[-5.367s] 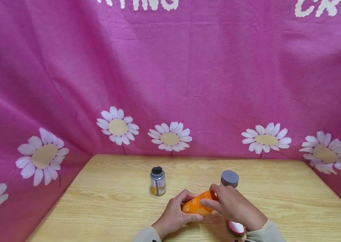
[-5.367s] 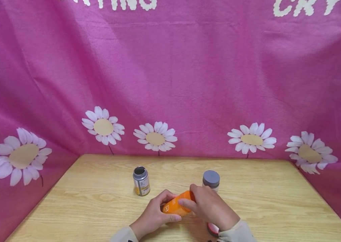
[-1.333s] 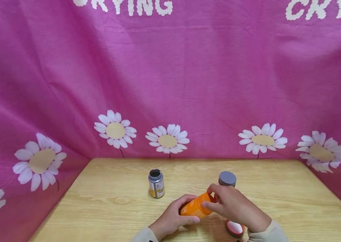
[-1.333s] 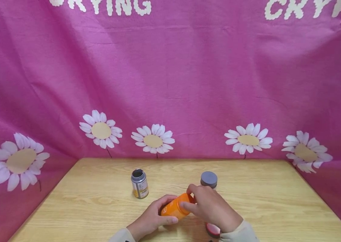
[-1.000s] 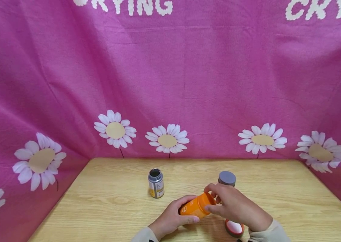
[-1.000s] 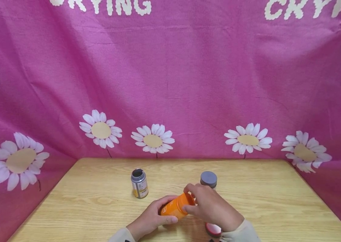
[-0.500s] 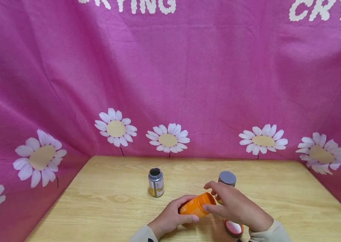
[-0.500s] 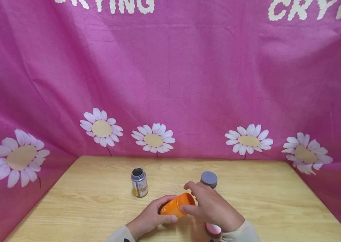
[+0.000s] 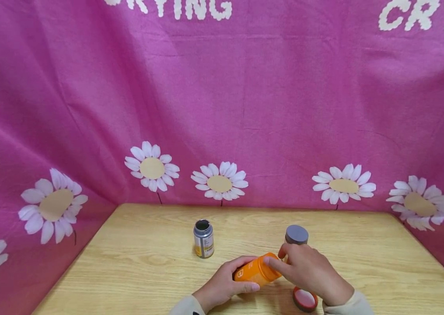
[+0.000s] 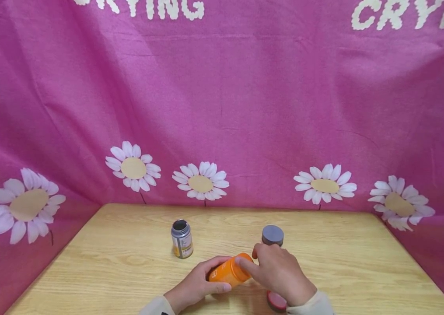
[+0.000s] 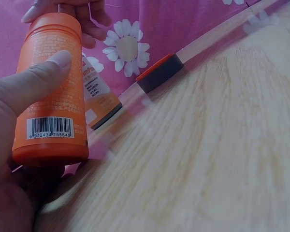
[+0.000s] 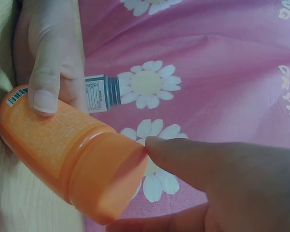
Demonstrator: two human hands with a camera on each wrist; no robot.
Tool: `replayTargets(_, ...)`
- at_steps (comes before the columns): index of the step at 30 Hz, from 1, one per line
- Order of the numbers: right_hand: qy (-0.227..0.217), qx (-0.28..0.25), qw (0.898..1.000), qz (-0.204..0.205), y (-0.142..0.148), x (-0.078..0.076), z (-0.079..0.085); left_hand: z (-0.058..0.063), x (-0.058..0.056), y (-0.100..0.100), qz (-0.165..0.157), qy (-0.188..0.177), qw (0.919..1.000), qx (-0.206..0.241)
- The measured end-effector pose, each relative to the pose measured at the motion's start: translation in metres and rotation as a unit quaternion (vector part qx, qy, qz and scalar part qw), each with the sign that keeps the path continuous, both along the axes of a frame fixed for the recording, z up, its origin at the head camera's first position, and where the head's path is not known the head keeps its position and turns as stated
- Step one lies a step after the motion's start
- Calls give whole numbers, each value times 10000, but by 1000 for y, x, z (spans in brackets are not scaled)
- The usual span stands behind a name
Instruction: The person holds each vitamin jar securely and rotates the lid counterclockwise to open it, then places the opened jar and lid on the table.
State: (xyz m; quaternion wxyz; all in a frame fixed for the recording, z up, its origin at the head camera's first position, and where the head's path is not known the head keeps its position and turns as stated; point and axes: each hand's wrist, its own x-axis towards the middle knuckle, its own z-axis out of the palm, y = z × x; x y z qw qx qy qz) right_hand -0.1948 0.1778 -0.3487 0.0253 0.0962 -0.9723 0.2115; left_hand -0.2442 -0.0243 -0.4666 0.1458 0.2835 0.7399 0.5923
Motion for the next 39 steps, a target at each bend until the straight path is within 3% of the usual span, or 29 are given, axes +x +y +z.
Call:
replayTargets(4,8,-14,9999,151,2,0,-1,1,0,1,-52,-87,9999,23)
replayTargets(16,300,-369,9902,1310,9,-1,-3,4,2,3,-55,-353,9993,-105)
replayTargets(39,570,-216,9832,1721,9,-2,0,2,1,1,8,-307,9995,-4)
